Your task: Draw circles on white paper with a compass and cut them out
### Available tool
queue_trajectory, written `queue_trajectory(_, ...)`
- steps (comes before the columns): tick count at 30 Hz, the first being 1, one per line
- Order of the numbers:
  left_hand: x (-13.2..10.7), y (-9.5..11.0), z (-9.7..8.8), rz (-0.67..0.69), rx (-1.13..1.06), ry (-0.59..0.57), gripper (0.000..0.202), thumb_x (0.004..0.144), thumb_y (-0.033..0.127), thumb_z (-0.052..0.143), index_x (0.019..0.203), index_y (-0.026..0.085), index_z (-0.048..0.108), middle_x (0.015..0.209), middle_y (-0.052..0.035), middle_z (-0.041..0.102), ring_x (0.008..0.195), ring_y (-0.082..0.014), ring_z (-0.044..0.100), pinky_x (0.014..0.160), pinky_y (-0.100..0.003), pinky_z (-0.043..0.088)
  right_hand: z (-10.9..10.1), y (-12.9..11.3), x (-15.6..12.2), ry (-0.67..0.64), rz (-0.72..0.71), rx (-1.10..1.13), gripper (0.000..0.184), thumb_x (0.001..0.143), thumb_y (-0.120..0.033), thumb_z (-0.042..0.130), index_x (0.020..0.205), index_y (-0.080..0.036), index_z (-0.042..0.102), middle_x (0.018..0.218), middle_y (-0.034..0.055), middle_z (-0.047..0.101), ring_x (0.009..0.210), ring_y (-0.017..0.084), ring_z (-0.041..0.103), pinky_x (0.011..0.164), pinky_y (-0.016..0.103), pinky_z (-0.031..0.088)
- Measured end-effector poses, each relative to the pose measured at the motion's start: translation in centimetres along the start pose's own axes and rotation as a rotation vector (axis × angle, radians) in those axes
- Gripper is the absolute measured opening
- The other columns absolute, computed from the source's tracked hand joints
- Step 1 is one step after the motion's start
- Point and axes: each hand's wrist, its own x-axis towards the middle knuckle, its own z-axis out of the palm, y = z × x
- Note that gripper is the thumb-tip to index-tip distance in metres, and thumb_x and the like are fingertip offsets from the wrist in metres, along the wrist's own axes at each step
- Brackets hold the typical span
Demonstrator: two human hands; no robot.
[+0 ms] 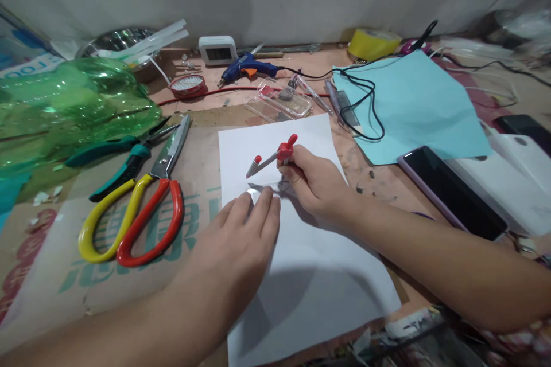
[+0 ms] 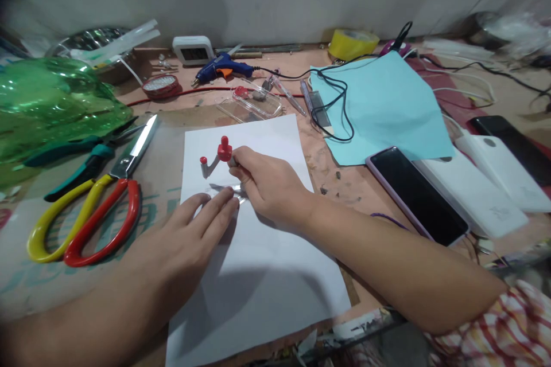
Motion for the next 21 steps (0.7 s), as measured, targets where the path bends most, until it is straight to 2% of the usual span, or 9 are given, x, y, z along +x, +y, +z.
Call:
queue_trajectory(11, 0.09, 0.02, -0.04, 0.0, 0.007, 0.001, 0.059, 0.077, -0.003, 0.044, 0.131, 0.005, 0.066, 0.137, -0.0172, 0.067, 0.104, -0.0341, 0.066, 0.075, -0.041, 0.058, 0.11, 0.05, 0.07, -0.007, 0.0, 0.0, 0.01, 0.101, -0.021, 0.042, 0.092, -0.024, 0.043, 0.079, -0.0026, 0.06, 0.062, 0.012, 0.051, 0.061, 0.025, 0.039)
queue_trajectory(15, 0.13, 0.0, 0.02, -0.005, 0.004, 0.009, 0.059, 0.077, -0.002, 0.045, 0.131, 0.005, 0.066, 0.136, -0.0174, 0.067, 0.103, -0.0341, 0.066, 0.075, -0.041, 0.058, 0.08, 0.06, 0.14, 0.001, -0.004, 0.001, 0.011, 0.101, -0.02, 0.042, 0.091, -0.024, 0.043, 0.077, -0.0033, 0.058, 0.059, 0.011, 0.047, 0.059, 0.024, 0.038)
queue_trajectory(21, 0.01, 0.09, -0.07, -0.007, 0.013, -0.006, 0.058, 0.078, -0.002, 0.047, 0.133, 0.005, 0.064, 0.138, -0.0174, 0.066, 0.105, -0.0343, 0.065, 0.079, -0.042, 0.057, 0.08, 0.14, 0.11, -0.02, 0.007, 0.012, 0.009, 0.101, -0.021, 0.042, 0.093, -0.024, 0.043, 0.079, -0.0028, 0.059, 0.06, 0.012, 0.047, 0.06, 0.025, 0.038)
